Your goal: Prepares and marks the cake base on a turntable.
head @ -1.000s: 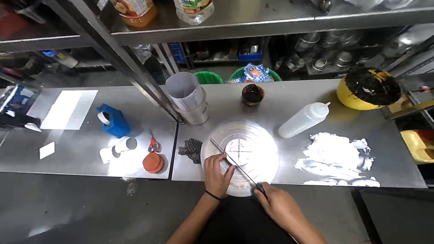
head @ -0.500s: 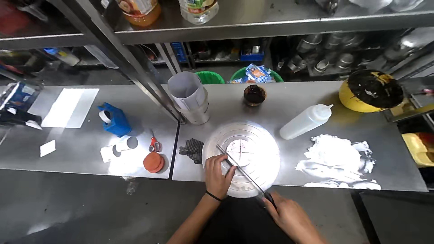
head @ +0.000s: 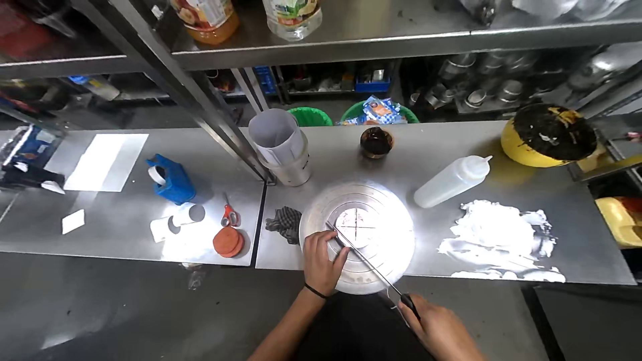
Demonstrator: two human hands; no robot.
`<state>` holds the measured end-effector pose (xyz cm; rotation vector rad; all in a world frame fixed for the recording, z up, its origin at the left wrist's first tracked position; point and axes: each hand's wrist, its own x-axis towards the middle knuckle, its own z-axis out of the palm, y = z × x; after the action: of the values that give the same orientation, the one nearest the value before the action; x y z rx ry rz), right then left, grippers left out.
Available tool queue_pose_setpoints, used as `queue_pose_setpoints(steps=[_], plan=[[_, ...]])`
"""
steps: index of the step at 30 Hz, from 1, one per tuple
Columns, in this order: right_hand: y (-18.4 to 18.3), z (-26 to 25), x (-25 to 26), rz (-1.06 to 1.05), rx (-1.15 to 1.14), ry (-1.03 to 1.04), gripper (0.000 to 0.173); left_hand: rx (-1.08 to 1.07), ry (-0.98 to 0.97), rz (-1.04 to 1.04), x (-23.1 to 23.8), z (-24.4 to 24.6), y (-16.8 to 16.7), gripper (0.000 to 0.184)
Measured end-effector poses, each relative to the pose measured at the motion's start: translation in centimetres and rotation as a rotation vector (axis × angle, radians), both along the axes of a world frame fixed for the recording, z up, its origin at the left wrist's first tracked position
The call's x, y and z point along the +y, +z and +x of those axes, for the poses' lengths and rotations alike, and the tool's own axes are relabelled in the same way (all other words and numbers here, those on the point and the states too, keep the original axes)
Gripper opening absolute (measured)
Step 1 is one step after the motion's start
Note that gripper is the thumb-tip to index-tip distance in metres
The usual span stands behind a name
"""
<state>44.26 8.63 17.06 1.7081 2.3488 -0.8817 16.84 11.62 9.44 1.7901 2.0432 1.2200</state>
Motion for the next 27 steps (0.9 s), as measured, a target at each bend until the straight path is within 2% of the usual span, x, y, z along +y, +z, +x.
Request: queue_pose_setpoints(steps=[5, 10, 14, 20, 27], plan=[[0.0, -2.7, 1.9, 0.004, 0.003, 0.0, 0.049, -0.001, 0.006, -0.039, 0.0, 0.0, 0.0, 0.047], [-0.4, -0.3, 0.4, 0.038, 0.01, -0.001, 0.051, -0.013, 0.007, -0.06, -0.1, 0.0, 0.3, 0.046], [0.6, 1.4, -0.6, -0.044, -0.012, -0.002, 0.051, -0.01, 0.012, -0.052, 0.0, -0.1, 0.3, 0.045], [-0.3, -0.5, 0.6, -0.002, -0.045, 0.005, 0.051, 0.002, 0.006, -0.063, -0.1, 0.0, 0.2, 0.045], [-1.1, -1.4, 1.3, -0.099, -0.118, 0.006, 0.054, 0.034, -0.013, -0.003, -0.1, 0.1, 0.2, 0.052]])
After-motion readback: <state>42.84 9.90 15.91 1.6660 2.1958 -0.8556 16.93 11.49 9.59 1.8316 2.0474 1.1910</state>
